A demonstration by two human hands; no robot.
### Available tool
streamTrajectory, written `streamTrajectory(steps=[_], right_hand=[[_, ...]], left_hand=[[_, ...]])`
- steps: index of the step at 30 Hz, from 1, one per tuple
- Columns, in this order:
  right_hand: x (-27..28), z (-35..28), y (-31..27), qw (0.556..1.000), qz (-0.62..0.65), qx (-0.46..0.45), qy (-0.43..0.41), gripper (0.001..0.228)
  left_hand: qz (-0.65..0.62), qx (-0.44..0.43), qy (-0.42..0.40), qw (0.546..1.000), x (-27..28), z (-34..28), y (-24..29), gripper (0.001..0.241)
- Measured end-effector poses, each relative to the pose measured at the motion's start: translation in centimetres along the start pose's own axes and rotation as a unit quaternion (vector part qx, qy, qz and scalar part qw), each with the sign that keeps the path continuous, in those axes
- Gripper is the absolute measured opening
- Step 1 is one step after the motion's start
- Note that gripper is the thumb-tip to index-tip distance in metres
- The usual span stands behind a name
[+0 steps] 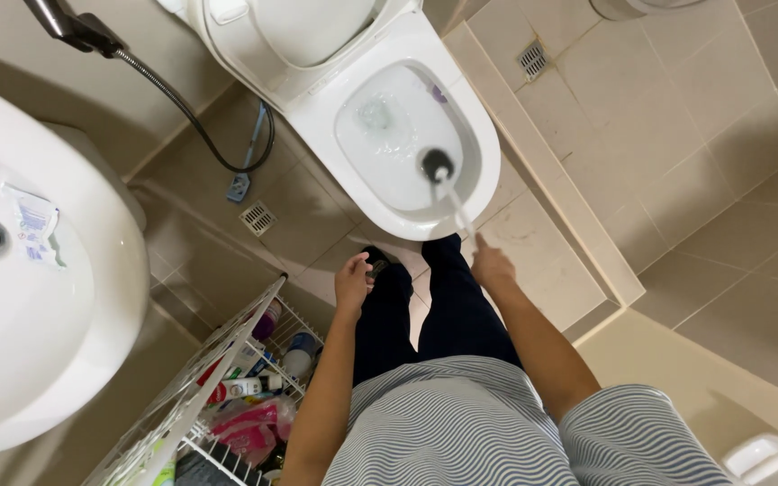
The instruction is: Scrubbing the inside of a toilet bowl with a brush and rinsing it with water.
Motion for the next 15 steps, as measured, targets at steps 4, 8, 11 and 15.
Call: streamTrajectory(steps=[4,8,11,15], right_hand=[[-5.5,3.6,2.4,0.997,0.03,0.067,-0.04,0.064],[2.6,2.2,0.7,0.998,-0.031,0.029,-0.052,0.058],[-0.5,2.6,0.2,0.999,-0.031,0.002,-0.02,0.062],[-7.0,0.0,-2.4,0.994,0.006,0.082,-0.078,0.071]], left_hand=[[0.007,0.005,-0.008,1.0,0.0,-0.7,-0.1,0.032],[0.005,0.009,-0.021,1.0,-0.7,-1.6,1.3,0.032],[0.008,0.0,-0.026,1.0,-0.4,-1.6,1.1,0.032],[0.002,0.002,-0.029,1.0,-0.4,-1.4,0.6,0.031]])
Point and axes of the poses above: each hand's wrist, its own z-axis towards the middle knuckle, its own x-axis out of the back of the hand, y = z × x, the point moved 8 cm from there along z, towards the middle knuckle, and after that the axes turned 13 degrees about y, right-handed, at the moved point
